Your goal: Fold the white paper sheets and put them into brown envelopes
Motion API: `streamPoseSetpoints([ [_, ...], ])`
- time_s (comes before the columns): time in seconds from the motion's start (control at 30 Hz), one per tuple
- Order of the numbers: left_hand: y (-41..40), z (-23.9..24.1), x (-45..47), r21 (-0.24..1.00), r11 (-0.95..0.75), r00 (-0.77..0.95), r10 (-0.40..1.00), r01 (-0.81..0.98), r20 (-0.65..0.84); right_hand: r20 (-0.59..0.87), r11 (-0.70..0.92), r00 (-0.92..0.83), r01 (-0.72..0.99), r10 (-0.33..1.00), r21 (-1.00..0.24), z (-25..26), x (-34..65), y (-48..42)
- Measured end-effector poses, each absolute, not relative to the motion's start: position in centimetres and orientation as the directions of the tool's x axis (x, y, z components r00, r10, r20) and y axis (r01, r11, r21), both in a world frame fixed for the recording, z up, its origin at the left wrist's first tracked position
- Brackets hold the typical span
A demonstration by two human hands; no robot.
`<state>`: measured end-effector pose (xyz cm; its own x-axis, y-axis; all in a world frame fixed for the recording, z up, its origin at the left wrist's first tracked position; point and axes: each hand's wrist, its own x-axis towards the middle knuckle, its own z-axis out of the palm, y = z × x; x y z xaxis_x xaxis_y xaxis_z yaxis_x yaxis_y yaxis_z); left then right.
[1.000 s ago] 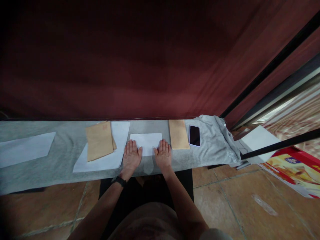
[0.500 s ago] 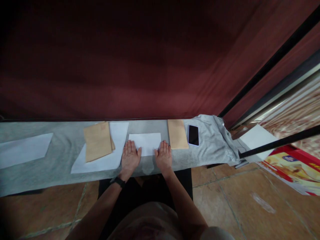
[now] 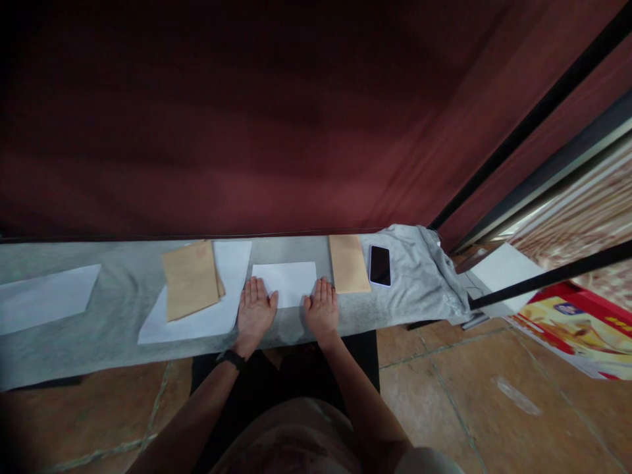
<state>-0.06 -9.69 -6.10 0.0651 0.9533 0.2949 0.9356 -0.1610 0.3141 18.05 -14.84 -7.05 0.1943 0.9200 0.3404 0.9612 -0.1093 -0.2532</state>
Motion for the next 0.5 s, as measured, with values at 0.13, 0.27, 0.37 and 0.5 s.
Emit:
streamPoseSetpoints([
  [0.13, -9.68, -5.99, -0.04, 0.323, -0.169, 0.065, 0.948, 0.931, 0.310, 0.320, -0.121, 0.200, 0.961, 0.926, -0.249, -6.70, 17.92, -14.80],
  [0.27, -9.61, -5.82, -0.05, 0.318, -0.169, 0.067, 0.950, 0.933, 0.306, 0.328, -0.125, 0.207, 0.959, 0.922, -0.254, -6.43, 17.79, -14.72],
  [0.37, -9.59, -5.76, -0.11, 0.310, -0.168, 0.070, 0.950, 0.936, 0.303, 0.323, -0.124, 0.202, 0.962, 0.925, -0.244, -6.34, 17.74, -14.71],
  [0.5, -9.65, -5.77, -0.16, 0.313, -0.170, 0.069, 0.948, 0.934, 0.310, 0.307, -0.125, 0.191, 0.967, 0.932, -0.222, -6.29, 17.80, -14.82],
])
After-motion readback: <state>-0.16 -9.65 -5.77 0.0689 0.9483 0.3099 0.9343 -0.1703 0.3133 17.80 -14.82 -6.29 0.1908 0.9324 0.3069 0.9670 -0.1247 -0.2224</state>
